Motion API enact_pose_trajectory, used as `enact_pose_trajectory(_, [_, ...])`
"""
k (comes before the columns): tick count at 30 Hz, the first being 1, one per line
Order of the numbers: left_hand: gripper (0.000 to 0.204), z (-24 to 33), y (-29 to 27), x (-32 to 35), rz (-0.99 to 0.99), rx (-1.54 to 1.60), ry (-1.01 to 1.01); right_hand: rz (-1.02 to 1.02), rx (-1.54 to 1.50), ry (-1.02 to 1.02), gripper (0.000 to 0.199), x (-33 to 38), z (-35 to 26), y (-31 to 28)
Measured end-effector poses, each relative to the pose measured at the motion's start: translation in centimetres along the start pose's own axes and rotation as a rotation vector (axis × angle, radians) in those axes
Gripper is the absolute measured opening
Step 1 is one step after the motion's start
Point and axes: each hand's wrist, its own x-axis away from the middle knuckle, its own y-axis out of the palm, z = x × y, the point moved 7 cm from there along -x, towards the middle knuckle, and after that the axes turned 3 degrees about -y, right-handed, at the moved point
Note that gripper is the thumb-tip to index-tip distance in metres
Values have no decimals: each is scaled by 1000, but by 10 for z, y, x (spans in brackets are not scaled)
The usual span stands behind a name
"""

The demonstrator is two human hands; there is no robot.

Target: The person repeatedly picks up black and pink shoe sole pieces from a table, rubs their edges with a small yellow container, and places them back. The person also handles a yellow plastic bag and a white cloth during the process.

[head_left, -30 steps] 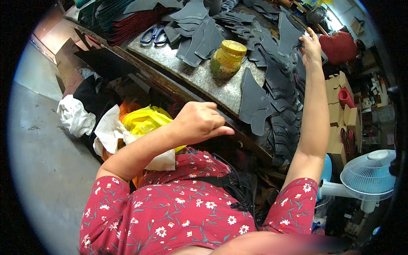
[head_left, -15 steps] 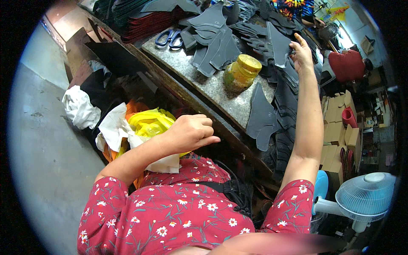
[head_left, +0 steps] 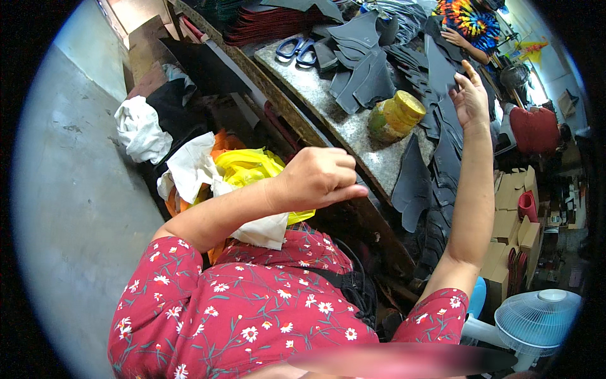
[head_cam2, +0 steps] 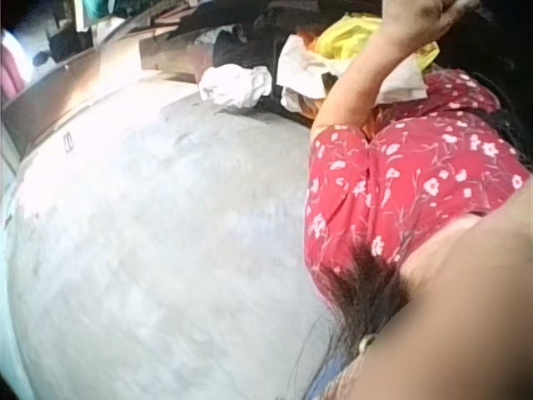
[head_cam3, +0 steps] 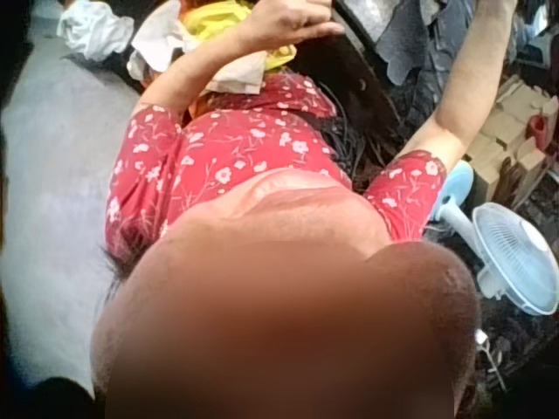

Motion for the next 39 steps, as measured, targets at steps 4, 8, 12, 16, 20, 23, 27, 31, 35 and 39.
enact_pose_trajectory(4, [37, -4, -5, -6, 6, 68, -111, -76, 75, -51, 60, -8, -4, 29])
enact_pose_trajectory(8, [33, -2, 0, -6, -18, 63, -141, -153, 172, 9, 68, -16, 22, 63])
enact_pose_trajectory(12, [27, -2, -2, -7, 11, 22, -122, -203, 654, -178, 76, -9, 22, 77])
enact_pose_trajectory(16, [19, -13, -14, -20, 126, -146, -143, -284, 545, -272, 66, 23, -17, 57])
enact_pose_trajectory(20, [36, -26, -18, -63, 344, -338, 19, -383, 583, -322, 56, 76, -63, 49])
enact_pose_trajectory(23, [52, -46, 3, -98, 288, -419, -20, -380, 665, -378, 49, 115, -89, 56])
enact_pose_trajectory(27, [48, -70, 15, -114, 181, -366, -129, -401, 717, -318, 38, 144, -98, 62])
enact_pose_trajectory(31, [47, -91, 8, -108, 312, -18, -317, -547, 1170, -421, 39, 149, -83, 78])
enact_pose_trajectory(35, [45, -102, 10, -109, 271, -34, -456, -550, 1522, -509, 53, 140, -49, 106])
enact_pose_trajectory(39, [44, -99, 8, -107, 303, -26, -455, -545, 1788, -401, 59, 129, -23, 119])
